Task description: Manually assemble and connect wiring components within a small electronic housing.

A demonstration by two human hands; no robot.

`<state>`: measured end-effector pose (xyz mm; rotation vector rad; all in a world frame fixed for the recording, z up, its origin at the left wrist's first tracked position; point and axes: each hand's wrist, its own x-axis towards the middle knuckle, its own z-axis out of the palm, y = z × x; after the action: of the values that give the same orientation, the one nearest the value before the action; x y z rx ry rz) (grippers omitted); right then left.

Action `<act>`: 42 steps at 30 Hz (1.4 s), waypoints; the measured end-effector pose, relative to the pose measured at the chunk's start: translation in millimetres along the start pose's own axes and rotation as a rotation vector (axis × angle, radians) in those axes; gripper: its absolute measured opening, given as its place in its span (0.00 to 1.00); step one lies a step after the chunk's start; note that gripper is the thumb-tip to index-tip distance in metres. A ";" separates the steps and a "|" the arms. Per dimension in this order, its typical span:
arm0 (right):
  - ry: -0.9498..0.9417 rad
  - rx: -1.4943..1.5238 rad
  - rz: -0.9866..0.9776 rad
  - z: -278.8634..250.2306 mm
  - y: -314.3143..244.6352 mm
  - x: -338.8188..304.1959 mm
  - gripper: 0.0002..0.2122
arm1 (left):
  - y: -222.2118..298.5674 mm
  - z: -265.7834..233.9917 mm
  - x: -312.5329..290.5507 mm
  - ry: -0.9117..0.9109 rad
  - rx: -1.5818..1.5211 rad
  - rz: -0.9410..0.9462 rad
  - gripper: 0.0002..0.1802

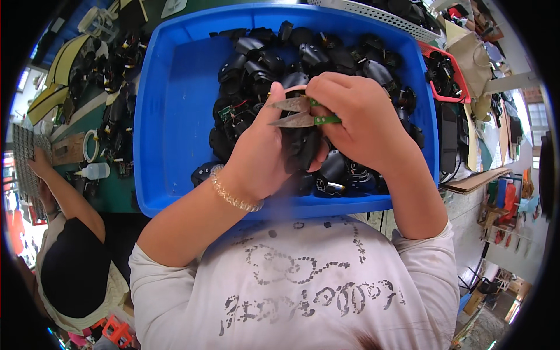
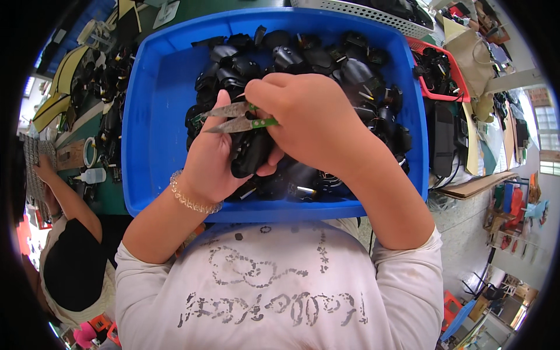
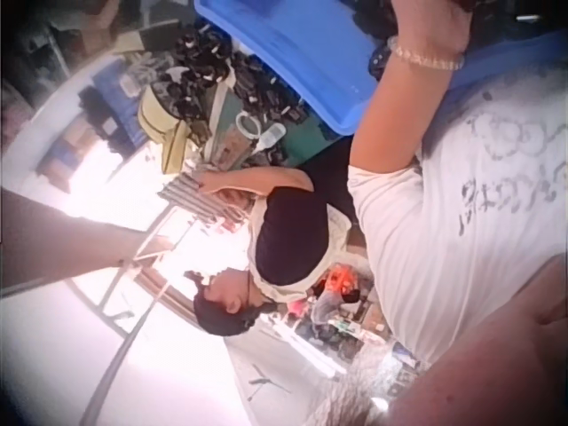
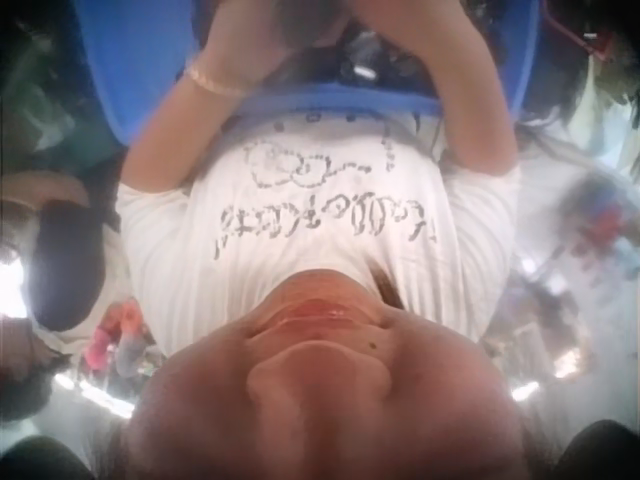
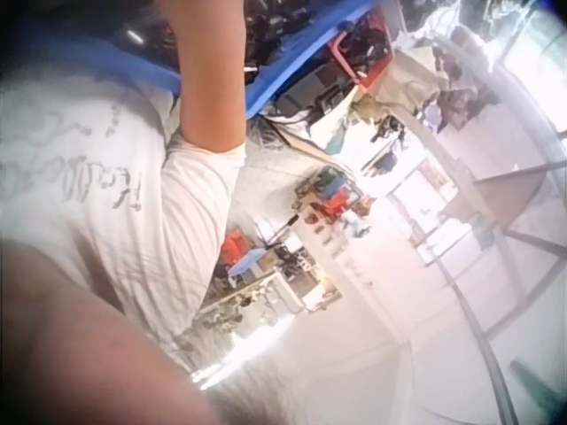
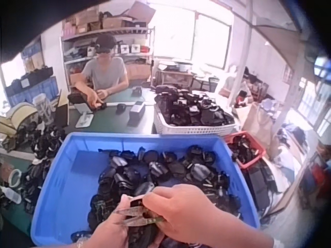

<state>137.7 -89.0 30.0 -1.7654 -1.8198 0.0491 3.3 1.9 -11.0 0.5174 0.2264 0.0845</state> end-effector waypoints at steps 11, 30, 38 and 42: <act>0.006 0.226 -0.015 -4.7 6.5 -3.9 0.11 | 2.6 10.5 -3.6 0.072 0.087 -0.001 0.34; 0.143 1.152 0.318 4.0 -5.2 -1.9 0.09 | 13.7 13.6 -8.1 -0.053 -0.066 0.074 0.38; 0.063 1.313 0.353 0.3 -13.7 -3.8 0.08 | 12.8 14.6 -10.6 -0.087 0.052 0.190 0.31; 0.053 1.348 0.355 -3.1 -14.1 -4.2 0.08 | 10.5 14.3 -8.4 -0.081 0.046 0.194 0.30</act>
<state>126.2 -95.7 36.9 -0.9898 -0.9018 1.0699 -1.7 3.1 8.0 0.5869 0.0989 0.2469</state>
